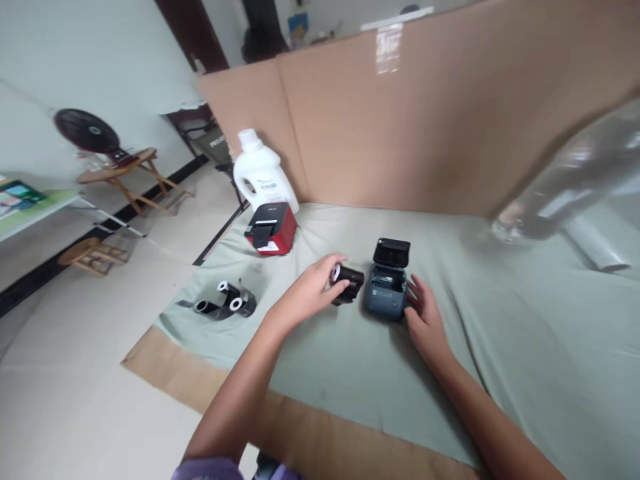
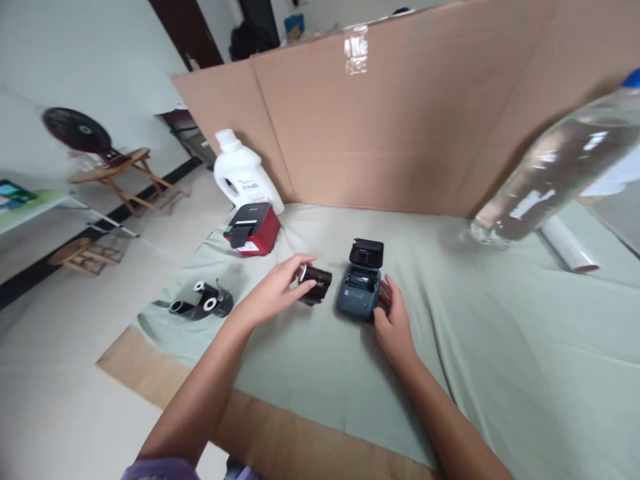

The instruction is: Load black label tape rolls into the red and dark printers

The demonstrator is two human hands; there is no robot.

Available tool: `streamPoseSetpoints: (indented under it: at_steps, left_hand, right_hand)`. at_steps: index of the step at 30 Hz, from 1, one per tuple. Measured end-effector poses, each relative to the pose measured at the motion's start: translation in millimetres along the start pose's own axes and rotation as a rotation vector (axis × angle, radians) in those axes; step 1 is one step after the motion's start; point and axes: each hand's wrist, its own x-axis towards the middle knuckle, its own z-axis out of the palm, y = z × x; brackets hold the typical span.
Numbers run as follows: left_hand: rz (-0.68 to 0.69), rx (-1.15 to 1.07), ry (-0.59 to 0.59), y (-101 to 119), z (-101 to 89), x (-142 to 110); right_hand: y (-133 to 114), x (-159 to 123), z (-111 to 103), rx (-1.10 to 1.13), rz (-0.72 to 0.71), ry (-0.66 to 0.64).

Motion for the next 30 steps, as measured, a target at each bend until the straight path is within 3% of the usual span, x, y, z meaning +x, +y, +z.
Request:
streamPoseSetpoints:
  at_steps: [6, 10, 13, 16, 20, 24, 27, 30]
  left_hand:
    - [-0.301, 0.197, 0.119, -42.0, -24.5, -115.2]
    - [-0.395, 0.302, 0.235, -60.7, -31.6, -158.1]
    - [-0.518, 0.382, 0.369, -68.6, -26.4, -157.6]
    - [-0.564, 0.527, 0.442, -77.1, -17.6, -139.7]
    - [-0.473, 0.696, 0.380, -92.9, -8.2, -116.6]
    - [-0.498, 0.714, 0.327, -102.0, -5.6, -111.8]
    - [-0.481, 0.632, 0.364, -103.8, -15.5, -119.9]
    - [-0.542, 0.579, 0.542, -112.4, -42.0, -130.2]
  right_hand:
    - [-5.1, 1.0, 0.6, -0.022, -0.002, 0.037]
    - [-7.0, 0.9, 2.2, -0.028, 0.015, 0.040]
    - [-6.7, 1.0, 2.9, -0.032, 0.007, 0.048]
    - [-6.2, 1.5, 2.8, -0.039, -0.002, 0.050]
    - [-6.2, 2.0, 1.8, -0.046, -0.002, 0.055]
    - [-5.8, 2.2, 1.2, -0.049, -0.007, 0.057]
    - [-5.3, 2.6, 1.4, -0.050, 0.004, 0.057]
    - [-5.4, 2.8, 2.1, -0.039, 0.014, 0.060]
